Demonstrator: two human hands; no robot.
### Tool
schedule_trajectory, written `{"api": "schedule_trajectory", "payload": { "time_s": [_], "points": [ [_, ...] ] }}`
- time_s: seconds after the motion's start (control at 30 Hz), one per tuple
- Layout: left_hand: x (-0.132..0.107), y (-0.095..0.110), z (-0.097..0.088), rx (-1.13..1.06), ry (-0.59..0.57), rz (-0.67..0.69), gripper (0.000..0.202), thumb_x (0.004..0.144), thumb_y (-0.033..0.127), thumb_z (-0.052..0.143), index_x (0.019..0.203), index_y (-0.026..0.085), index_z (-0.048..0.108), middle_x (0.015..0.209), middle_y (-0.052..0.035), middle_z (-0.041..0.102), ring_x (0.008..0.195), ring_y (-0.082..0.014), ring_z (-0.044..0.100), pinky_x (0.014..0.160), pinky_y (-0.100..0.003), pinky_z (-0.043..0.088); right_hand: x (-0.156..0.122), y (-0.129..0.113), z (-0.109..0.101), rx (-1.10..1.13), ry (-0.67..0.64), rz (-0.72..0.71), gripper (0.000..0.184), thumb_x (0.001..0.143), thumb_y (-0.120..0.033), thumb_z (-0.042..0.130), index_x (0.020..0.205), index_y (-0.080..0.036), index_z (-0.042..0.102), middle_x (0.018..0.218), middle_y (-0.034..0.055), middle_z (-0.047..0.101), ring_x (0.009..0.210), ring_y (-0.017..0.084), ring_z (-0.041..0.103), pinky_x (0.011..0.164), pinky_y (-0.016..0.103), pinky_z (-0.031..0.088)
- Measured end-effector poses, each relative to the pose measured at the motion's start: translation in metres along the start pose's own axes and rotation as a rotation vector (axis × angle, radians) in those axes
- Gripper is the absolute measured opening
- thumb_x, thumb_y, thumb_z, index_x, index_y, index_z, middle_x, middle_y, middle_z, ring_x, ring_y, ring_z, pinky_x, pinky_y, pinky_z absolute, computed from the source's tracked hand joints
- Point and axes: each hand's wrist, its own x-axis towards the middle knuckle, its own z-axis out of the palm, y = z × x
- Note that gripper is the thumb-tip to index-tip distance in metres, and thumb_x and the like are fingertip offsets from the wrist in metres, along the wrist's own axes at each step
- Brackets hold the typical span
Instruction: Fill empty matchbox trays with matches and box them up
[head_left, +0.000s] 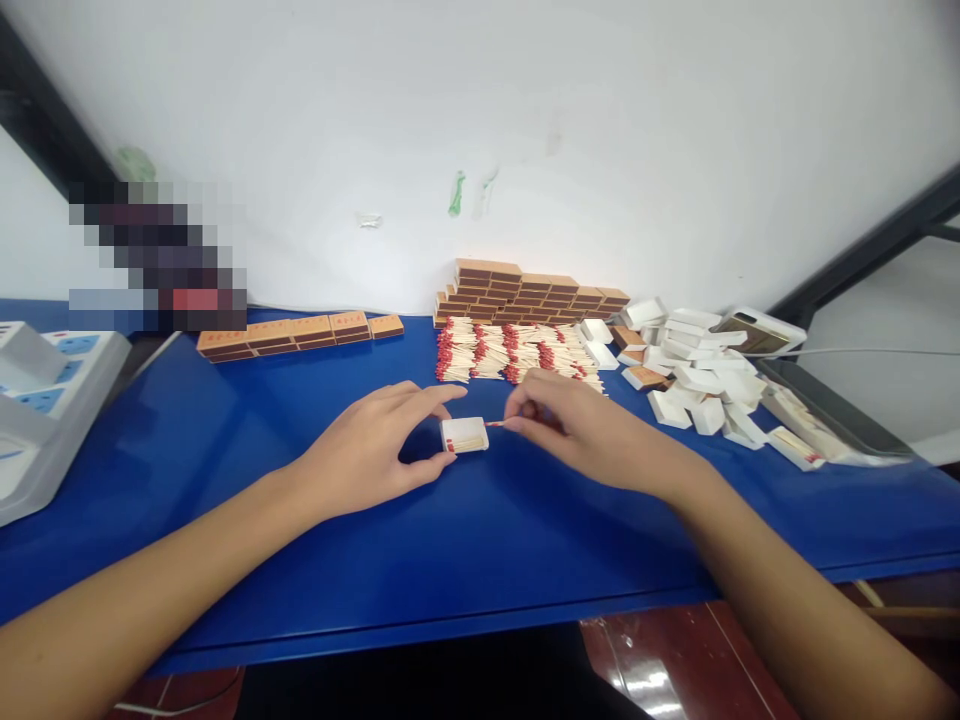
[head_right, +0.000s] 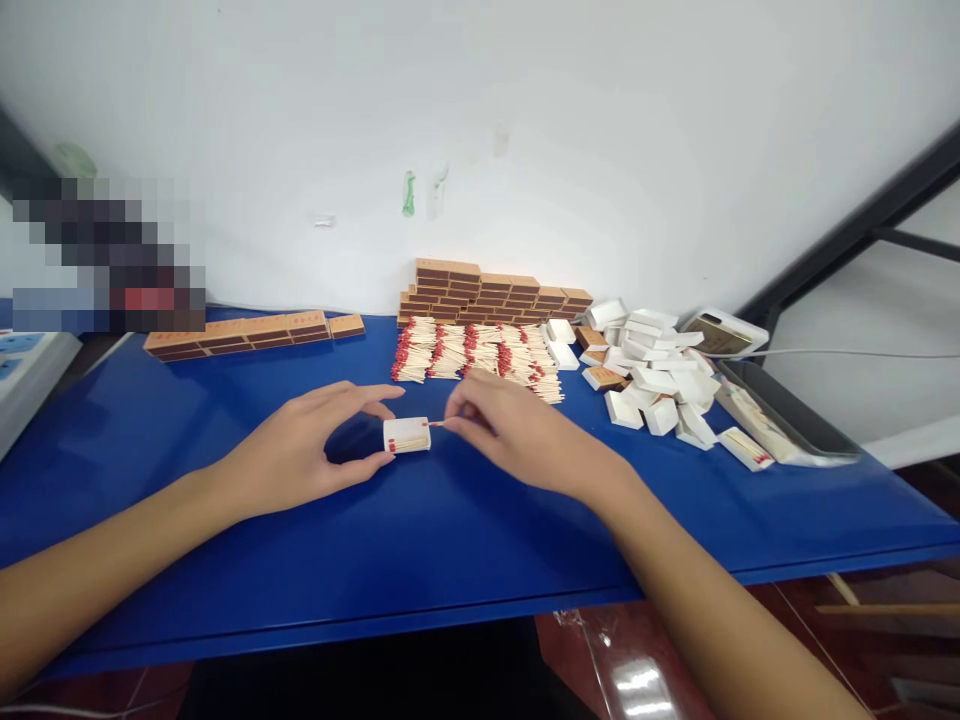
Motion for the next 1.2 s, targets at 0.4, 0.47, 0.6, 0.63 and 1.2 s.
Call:
{"api": "schedule_trajectory", "payload": {
  "time_s": [0.4, 0.47, 0.6, 0.63, 1.2],
  "points": [
    [-0.003, -0.004, 0.004, 0.034, 0.011, 0.045, 0.057, 0.097, 0.029, 0.073, 0.150, 0.025, 0.051, 0.120, -0.0022, 0.077, 0.112, -0.0249, 0.072, 0.101, -0.042, 0.058, 0.029, -0.024, 0.029, -0.053, -0.101, -0.074, 0.011, 0.110, -0.024, 0.056, 0.100, -0.020, 0.061, 0.108, 0.0065, 0.066, 0.085, 0.018, 0.064, 0.073, 0.032, 0.047],
    [-0.003, -0.004, 0.004, 0.027, 0.010, 0.042, 0.058, 0.097, 0.029, 0.073, 0.151, 0.027, 0.051, 0.119, -0.0012, 0.078, 0.112, -0.0243, 0.072, 0.100, -0.041, 0.058, 0.028, -0.026, 0.031, -0.029, -0.090, -0.068, 0.011, 0.109, -0.024, 0.057, 0.100, -0.020, 0.062, 0.108, 0.0063, 0.066, 0.085, 0.018, 0.065, 0.072, 0.032, 0.047],
    [-0.003, -0.004, 0.003, 0.020, 0.003, 0.027, 0.059, 0.098, 0.031, 0.073, 0.152, 0.027, 0.050, 0.120, -0.0014, 0.078, 0.113, -0.0244, 0.072, 0.101, -0.042, 0.058, 0.027, -0.026, 0.033, -0.012, -0.067, -0.057, 0.008, 0.107, -0.021, 0.061, 0.100, -0.020, 0.064, 0.105, 0.0056, 0.066, 0.086, 0.018, 0.066, 0.073, 0.031, 0.047],
    [-0.003, -0.004, 0.003, 0.018, 0.001, 0.020, 0.059, 0.098, 0.032, 0.073, 0.151, 0.027, 0.051, 0.121, -0.0020, 0.078, 0.114, -0.0248, 0.072, 0.101, -0.043, 0.058, 0.026, -0.024, 0.033, -0.010, -0.064, -0.058, 0.009, 0.107, -0.023, 0.062, 0.100, -0.020, 0.065, 0.104, 0.0053, 0.066, 0.087, 0.018, 0.066, 0.074, 0.031, 0.048],
    [-0.003, -0.003, -0.001, 0.010, -0.027, -0.017, 0.058, 0.098, 0.034, 0.072, 0.152, 0.026, 0.052, 0.124, -0.0023, 0.078, 0.118, -0.0261, 0.071, 0.105, -0.045, 0.057, 0.017, -0.003, 0.011, -0.021, 0.063, -0.060, 0.013, 0.107, -0.029, 0.060, 0.100, -0.022, 0.069, 0.099, 0.0057, 0.069, 0.084, 0.019, 0.064, 0.074, 0.033, 0.048]
  ]
}}
